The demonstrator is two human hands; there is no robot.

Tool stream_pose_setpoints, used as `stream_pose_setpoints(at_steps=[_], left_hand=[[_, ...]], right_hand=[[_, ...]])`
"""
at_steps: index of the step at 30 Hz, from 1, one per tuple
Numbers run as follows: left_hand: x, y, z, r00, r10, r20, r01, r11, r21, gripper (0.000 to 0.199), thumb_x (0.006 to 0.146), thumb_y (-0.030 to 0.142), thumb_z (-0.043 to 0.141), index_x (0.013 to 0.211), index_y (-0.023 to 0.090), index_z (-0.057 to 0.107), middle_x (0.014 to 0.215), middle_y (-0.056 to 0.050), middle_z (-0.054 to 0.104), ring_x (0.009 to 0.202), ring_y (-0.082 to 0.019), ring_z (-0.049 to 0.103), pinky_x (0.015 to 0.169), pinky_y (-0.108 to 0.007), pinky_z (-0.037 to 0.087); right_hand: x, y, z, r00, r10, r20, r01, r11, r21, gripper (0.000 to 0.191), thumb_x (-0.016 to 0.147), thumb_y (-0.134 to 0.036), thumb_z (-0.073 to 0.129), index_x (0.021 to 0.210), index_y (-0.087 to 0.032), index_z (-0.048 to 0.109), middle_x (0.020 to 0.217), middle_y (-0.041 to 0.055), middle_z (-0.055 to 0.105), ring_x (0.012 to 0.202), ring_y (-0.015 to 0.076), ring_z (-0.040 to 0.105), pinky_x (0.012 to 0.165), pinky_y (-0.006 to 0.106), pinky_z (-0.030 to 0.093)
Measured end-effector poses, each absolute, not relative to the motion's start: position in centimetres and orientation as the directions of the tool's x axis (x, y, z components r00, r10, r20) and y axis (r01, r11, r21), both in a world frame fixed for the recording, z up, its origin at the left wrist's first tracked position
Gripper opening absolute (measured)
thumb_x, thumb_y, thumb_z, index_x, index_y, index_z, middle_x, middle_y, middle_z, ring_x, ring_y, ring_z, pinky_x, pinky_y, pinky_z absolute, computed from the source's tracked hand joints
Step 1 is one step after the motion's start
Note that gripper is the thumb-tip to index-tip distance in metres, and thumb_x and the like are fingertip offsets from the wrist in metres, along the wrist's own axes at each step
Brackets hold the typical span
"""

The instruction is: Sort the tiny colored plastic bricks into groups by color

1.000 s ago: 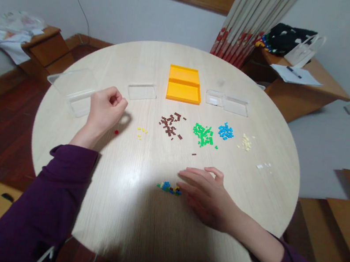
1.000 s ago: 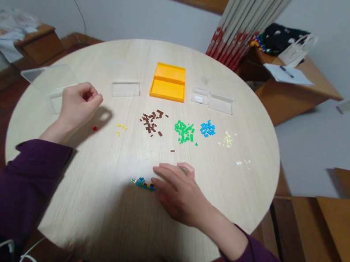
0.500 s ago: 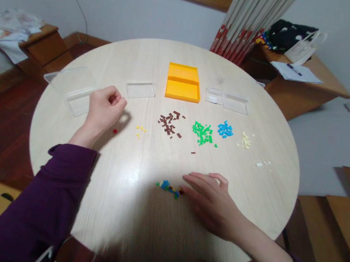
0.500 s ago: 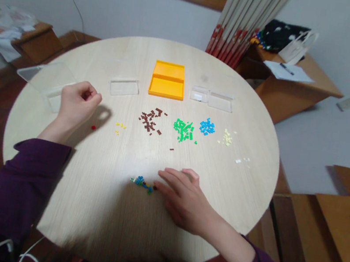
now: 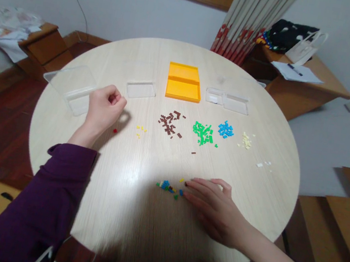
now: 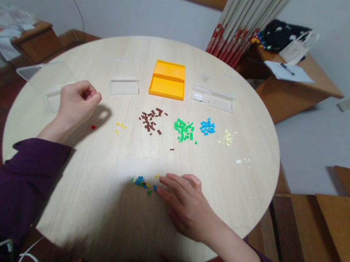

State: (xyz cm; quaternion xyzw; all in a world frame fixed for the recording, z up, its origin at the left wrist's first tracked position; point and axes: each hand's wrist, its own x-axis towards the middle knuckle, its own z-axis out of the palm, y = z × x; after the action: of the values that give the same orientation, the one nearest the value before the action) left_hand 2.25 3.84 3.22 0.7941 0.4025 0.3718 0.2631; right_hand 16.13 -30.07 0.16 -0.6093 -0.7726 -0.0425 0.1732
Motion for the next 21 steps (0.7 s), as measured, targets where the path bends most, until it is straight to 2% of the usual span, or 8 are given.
stream_pose_setpoints(at_steps=[15,21], left_hand=[[2.3,3.9,3.2,0.399,0.828,0.394,0.416,-0.547,0.727,0.023,0.065,0.011,0.055,0.049,0.021,0.04,0.047,0.005,0.038,0.05,-0.011,0.034,0.052,-0.029,0.026],[2.3,3.8,3.3,0.395,0.837,0.379,0.433,-0.534,0.726,0.024,0.066,0.008,0.055,0.051,0.021,0.041,0.048,0.005,0.037,0.051,-0.011,0.035,0.054,-0.029,0.027]], right_hand=[[15.3,-29.3,-0.1,-0.185,0.936,0.298,0.97,0.223,-0.095,0.042,0.087,-0.011,0.045,0.125,-0.02,0.061,0.125,0.0114,0.067,0.122,0.0234,0.054,0.099,0.044,0.04],[15.3,-30.6,0.3,-0.185,0.931,0.314,0.975,0.214,-0.059,0.041,0.086,-0.01,0.044,0.119,-0.021,0.064,0.121,0.0095,0.069,0.118,0.0226,0.056,0.095,0.042,0.042]])
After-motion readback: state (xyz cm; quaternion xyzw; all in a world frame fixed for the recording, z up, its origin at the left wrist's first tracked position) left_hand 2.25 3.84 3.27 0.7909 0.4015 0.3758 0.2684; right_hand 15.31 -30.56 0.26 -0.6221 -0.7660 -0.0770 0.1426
